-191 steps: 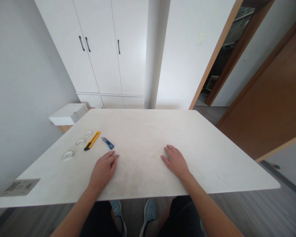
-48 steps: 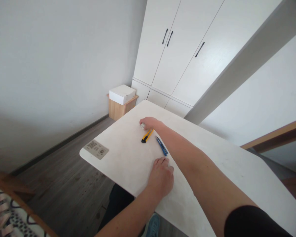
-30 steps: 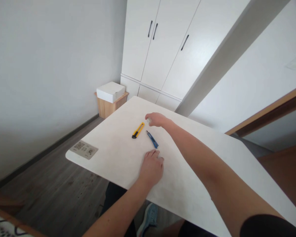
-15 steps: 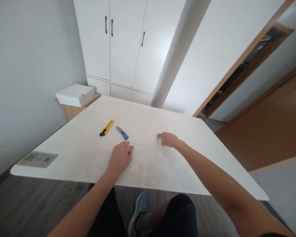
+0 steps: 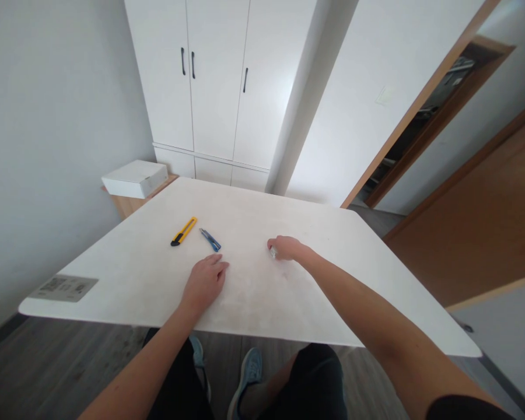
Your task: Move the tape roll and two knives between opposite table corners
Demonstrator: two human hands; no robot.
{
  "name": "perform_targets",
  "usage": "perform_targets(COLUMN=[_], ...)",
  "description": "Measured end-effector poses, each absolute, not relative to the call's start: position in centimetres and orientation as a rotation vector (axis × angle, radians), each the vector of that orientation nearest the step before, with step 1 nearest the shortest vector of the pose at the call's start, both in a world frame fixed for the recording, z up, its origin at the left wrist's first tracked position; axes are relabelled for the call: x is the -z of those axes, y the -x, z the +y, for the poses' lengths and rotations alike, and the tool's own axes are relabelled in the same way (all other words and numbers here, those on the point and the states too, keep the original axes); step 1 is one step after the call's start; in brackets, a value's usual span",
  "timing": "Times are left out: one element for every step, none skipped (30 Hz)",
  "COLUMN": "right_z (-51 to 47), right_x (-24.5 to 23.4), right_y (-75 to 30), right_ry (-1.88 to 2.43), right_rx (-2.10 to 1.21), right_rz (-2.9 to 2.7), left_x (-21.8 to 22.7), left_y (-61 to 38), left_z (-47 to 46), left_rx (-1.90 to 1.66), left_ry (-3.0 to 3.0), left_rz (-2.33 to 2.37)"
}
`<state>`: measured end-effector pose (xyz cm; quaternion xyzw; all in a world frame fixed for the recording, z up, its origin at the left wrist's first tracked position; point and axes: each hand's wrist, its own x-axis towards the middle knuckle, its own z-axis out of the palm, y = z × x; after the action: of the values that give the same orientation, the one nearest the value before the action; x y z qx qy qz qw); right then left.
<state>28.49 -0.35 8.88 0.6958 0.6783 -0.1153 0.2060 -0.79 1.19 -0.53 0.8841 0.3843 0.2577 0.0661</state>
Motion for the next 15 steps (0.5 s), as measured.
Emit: perform_targets(right_z=[-0.4,-0.4,-0.4,-0.4,-0.4,-0.4,-0.3,-0.3,-0.3,-0.3,-0.4,-0.5,-0.7,-1.0,-1.5], right_x=[-8.8,-8.7,-8.6,-8.5,-8.4,-8.3,-8.3,-8.2,-8.2,-8.2,-8.2,-8.3,-8.5,-8.7,-9.0], right_y=[-28.6,-28.6,-28.7,-28.8,-28.8,-28.8,-28.8,-28.7,-28.7,-28.6,-28.6,-28.8,-29.2,-29.8,-30.6], right_ry=[-1.939,-1.939,-1.940,-1.943,-1.947,-1.951,-1.954,-1.958,-1.961,-1.964,-1.969,-1.979,-1.994,-2.015,-2.040], right_rx=[0.318,0.314,0.311,0.309,0.310,0.312,0.316,0.319,0.322,0.325,0.329,0.333,0.336,0.335,0.330], right_rz=[1.898,1.907,1.913,1.915,1.913,1.909,1.903,1.898,1.898,1.901,1.904,1.908,1.910,1.907,1.896], left_x=[0.5,0.5,0.5,0.5,0.6,0.6,0.6,0.6,0.6,0.6,0.7,0.7,0.7,0.8,0.8], left_y=[0.8,0.8,0.8,0.8,0.8,0.8,0.8,0.8,0.8,0.8,0.8,0.9,0.9,0.9,1.0], left_z=[1.2,1.2,1.3,1.3,1.3,1.3,1.2,1.2,1.3,1.3,1.3,1.3,1.3,1.4,1.4], left_rx=[-0.776,-0.776,-0.775,-0.774,-0.772,-0.772,-0.772,-0.773,-0.776,-0.781,-0.787,-0.793,-0.798,-0.802,-0.804], left_ry=[-2.673,-2.677,-2.680,-2.681,-2.683,-2.684,-2.686,-2.687,-2.688,-2.688,-2.689,-2.691,-2.693,-2.697,-2.701], left_rz=[1.156,1.154,1.153,1.155,1.158,1.161,1.162,1.164,1.163,1.162,1.158,1.152,1.145,1.137,1.129])
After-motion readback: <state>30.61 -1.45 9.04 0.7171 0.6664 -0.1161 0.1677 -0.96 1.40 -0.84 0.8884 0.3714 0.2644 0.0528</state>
